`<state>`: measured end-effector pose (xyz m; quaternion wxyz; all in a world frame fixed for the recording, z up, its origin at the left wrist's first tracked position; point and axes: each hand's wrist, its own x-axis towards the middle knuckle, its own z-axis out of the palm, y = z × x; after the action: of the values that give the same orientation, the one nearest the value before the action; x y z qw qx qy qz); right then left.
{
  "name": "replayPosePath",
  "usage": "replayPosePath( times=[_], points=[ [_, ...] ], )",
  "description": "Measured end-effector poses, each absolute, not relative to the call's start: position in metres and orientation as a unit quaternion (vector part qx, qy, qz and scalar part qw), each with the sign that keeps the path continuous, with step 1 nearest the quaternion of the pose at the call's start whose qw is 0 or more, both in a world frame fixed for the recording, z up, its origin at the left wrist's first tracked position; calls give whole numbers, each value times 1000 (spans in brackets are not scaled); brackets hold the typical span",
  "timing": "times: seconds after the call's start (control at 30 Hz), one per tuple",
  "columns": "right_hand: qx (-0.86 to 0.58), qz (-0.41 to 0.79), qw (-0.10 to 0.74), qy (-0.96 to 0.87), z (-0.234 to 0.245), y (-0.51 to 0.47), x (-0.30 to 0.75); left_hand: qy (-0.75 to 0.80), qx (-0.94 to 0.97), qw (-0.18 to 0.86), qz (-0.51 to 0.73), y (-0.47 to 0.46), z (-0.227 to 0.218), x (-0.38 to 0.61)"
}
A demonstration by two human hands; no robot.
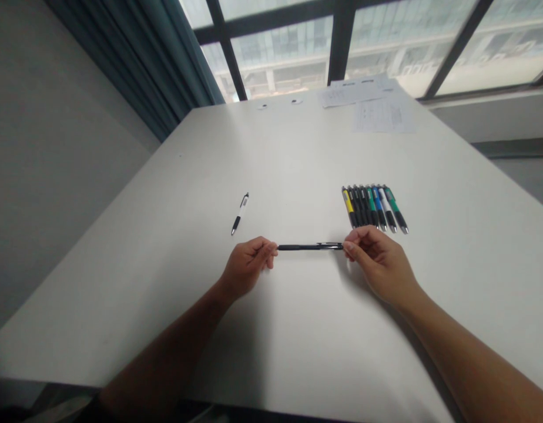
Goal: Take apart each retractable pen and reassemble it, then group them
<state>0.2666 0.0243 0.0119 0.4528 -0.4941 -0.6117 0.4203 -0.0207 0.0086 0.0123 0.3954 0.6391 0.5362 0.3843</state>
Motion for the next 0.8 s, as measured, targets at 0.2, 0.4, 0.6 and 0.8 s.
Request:
replayPosePath(
  times=[0.2, 0.4, 0.6, 0.8],
  points=[
    [-494, 434, 453, -602, 13, 23, 265, 538, 637, 401, 380, 7, 14, -20],
    [-495, 436, 450, -602, 13, 22, 264, 535, 635, 412, 375, 7, 12, -20],
    [-497, 432, 446, -606, 14, 22, 263, 538, 627, 426, 368, 6, 9, -20],
    [-506, 435, 436, -604, 14, 21, 263, 540, 613, 443, 369, 5, 9, -20]
  ],
)
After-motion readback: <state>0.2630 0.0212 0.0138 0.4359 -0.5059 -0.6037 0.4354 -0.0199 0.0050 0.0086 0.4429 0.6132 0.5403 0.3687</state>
